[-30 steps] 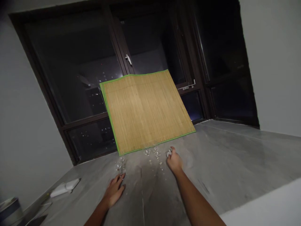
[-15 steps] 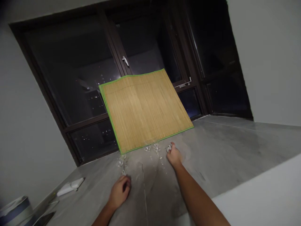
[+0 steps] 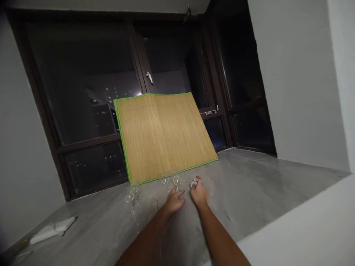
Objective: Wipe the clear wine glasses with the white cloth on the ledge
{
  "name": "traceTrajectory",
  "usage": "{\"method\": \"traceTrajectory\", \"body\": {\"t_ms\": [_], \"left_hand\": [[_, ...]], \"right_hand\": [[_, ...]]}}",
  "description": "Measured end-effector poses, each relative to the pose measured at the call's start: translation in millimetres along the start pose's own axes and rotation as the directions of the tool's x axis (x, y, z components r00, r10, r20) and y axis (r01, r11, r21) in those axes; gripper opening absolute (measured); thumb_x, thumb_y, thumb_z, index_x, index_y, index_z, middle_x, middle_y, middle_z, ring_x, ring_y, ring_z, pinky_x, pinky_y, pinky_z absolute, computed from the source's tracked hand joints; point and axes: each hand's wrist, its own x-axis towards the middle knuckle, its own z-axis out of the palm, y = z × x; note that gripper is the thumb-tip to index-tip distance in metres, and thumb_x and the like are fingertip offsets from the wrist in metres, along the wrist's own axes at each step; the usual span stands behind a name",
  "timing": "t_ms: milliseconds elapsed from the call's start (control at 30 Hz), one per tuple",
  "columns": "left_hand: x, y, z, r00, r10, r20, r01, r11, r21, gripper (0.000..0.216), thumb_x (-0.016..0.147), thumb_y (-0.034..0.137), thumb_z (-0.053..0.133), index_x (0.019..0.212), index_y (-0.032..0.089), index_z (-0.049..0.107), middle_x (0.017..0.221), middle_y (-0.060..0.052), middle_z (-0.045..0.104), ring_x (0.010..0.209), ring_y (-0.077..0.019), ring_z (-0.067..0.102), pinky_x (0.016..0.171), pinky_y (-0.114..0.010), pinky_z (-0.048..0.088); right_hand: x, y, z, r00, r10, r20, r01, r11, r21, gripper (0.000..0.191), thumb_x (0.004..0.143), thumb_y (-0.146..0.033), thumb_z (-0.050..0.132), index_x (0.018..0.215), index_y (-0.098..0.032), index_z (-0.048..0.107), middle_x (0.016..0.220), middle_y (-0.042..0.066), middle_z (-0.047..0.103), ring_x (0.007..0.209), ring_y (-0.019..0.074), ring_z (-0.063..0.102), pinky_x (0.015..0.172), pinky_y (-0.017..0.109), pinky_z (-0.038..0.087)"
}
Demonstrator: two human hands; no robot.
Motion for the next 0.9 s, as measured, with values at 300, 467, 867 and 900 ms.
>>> {"method": "traceTrajectory", "body": {"t_ms": [300, 467, 867, 900], "left_hand": [[-42.4, 17.1, -0.8, 0.995, 0.090, 0.048, -0.094, 0.990, 0.106, 0.055, 0.078, 0.031, 0.052, 0.132, 0.026, 0.062, 0.135, -0.008, 0.060, 0.127, -0.0263, 0.052, 0.116, -0.039, 0.031], [-142.9, -23.5, -28.4, 0.982, 0.185, 0.047, -0.190, 0.970, 0.154, 0.067, 0.076, 0.032, 0.053, 0.143, 0.030, 0.051, 0.151, -0.005, 0.047, 0.141, -0.0284, 0.038, 0.123, -0.042, 0.020], [-211.8, -143.1, -114.7, 0.972, -0.217, -0.094, 0.235, 0.930, 0.283, 0.057, 0.083, 0.033, 0.046, 0.140, 0.027, 0.054, 0.151, -0.005, 0.048, 0.143, -0.0235, 0.038, 0.122, -0.050, 0.018], [-204.7, -145.1, -112.6, 0.975, -0.203, -0.096, 0.222, 0.936, 0.272, 0.058, 0.084, 0.032, 0.045, 0.141, 0.027, 0.053, 0.151, -0.005, 0.047, 0.144, -0.0234, 0.038, 0.122, -0.050, 0.017]], "right_hand": [[1.9, 1.6, 0.5, 0.999, 0.028, 0.031, -0.028, 0.999, 0.030, 0.051, 0.094, -0.025, 0.040, 0.144, -0.018, 0.036, 0.110, 0.009, 0.070, 0.098, 0.0223, 0.068, 0.084, 0.030, 0.046], [0.8, 1.0, -1.7, 0.998, 0.021, 0.054, -0.024, 0.998, 0.060, 0.050, 0.094, -0.026, 0.039, 0.143, -0.018, 0.036, 0.116, 0.010, 0.069, 0.101, 0.0231, 0.068, 0.085, 0.031, 0.046], [-1.7, 0.3, -2.2, 0.998, 0.011, 0.057, -0.014, 0.999, 0.049, 0.051, 0.094, -0.026, 0.036, 0.144, -0.015, 0.036, 0.116, 0.014, 0.069, 0.104, 0.0271, 0.068, 0.084, 0.033, 0.046], [-1.7, 0.5, -2.2, 0.999, 0.009, 0.052, -0.011, 0.999, 0.049, 0.051, 0.094, -0.026, 0.036, 0.143, -0.015, 0.036, 0.117, 0.014, 0.069, 0.105, 0.0269, 0.068, 0.084, 0.032, 0.046]]}}
